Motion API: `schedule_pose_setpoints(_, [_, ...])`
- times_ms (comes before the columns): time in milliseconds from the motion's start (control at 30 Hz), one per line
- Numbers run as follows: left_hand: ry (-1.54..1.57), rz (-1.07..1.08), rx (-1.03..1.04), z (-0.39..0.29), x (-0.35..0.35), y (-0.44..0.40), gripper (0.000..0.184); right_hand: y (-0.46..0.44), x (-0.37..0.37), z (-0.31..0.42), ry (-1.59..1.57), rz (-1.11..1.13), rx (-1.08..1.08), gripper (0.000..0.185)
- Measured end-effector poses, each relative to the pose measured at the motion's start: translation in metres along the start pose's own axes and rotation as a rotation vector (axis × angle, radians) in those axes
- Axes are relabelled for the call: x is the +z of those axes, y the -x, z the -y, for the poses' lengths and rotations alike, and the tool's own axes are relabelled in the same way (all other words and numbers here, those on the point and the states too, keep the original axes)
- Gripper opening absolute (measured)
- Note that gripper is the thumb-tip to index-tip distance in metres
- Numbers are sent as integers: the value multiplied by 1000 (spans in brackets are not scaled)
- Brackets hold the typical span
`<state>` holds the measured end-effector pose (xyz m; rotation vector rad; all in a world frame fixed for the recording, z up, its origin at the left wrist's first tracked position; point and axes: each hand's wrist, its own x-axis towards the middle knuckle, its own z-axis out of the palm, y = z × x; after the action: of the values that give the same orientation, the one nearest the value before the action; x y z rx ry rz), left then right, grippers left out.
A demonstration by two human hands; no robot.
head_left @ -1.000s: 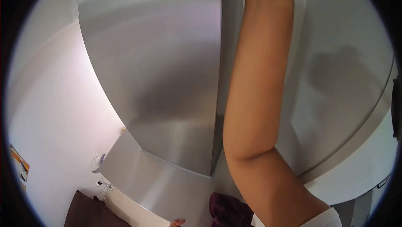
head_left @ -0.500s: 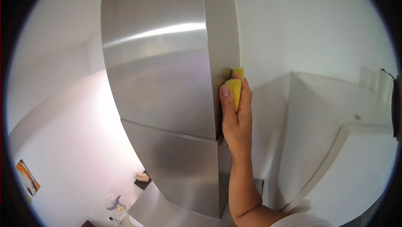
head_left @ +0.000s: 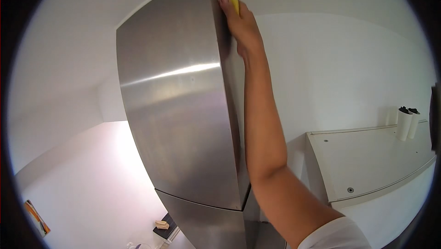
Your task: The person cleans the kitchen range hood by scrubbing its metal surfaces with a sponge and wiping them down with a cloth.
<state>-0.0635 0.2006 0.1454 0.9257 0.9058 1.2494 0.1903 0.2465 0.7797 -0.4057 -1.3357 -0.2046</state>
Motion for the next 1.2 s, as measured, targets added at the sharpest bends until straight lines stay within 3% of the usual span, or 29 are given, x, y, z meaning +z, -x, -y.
schedule_pose_setpoints(133, [-323, 4, 334, -97, 45, -6, 37, 11, -3, -24, 149, -8, 24, 43])
schedule_pose_setpoints(267, [-912, 13, 989, -202, 120, 17, 41, 151, -26, -21, 291, 74, 62, 48])
schedule_pose_setpoints(300, [-1064, 8, 1174, -231, 146, 25, 51, 185, -31, -16, 367, 70, 117, 51])
schedule_pose_setpoints(367, [-1285, 8, 1223, -265, 184, 31, 77, 244, -41, -18, 276, 111, 227, 61])
schedule_pose_setpoints(400, [-1296, 11, 1216, -271, 193, 31, 77, 247, -40, -15, 272, 107, 237, 61])
schedule_pose_setpoints(467, [-1337, 60, 1123, -274, 207, 27, 99, 248, -40, -10, 149, 91, 251, 58])
schedule_pose_setpoints(600, [-1277, 29, 1172, -260, 208, 16, 104, 134, -5, -12, 153, 13, -101, 52])
schedule_pose_setpoints(667, [-1314, 19, 1169, -261, 207, 15, 103, 55, 5, -16, 221, -89, -219, 31])
schedule_pose_setpoints(733, [-1303, 17, 1182, -261, 208, 14, 103, 0, 13, -53, 81, -163, -91, 32])
schedule_pose_setpoints(867, [-1277, 23, 1186, -259, 207, 15, 100, 74, -30, -106, 383, -129, 141, 36])
schedule_pose_setpoints(900, [-1271, 27, 1194, -258, 209, 15, 100, 112, -34, -137, 539, -245, -34, 37])
schedule_pose_setpoints(933, [-1274, 20, 1199, -257, 209, 15, 100, 156, -41, -147, 482, -261, 218, 36])
schedule_pose_setpoints(967, [-1268, 6, 1207, -258, 210, 16, 99, 204, -51, -144, 597, -195, 204, 35])
schedule_pose_setpoints(1000, [-1265, 5, 1211, -259, 210, 18, 99, 243, -60, -145, 546, -104, 475, 24])
schedule_pose_setpoints(1033, [-1294, 9, 1174, -261, 211, 22, 99, 275, -66, -131, 521, -65, 699, 28])
schedule_pose_setpoints(1100, [-1308, 15, 1150, -262, 214, 24, 98, 313, -60, -135, 265, -296, 794, 35])
schedule_pose_setpoints(1167, [-1287, -38, 1189, -258, 217, 24, 97, 281, -42, -125, 194, -319, 443, 42])
schedule_pose_setpoints(1200, [-1291, -38, 1189, -258, 218, 24, 97, 244, -30, -100, 228, -297, 375, 42])
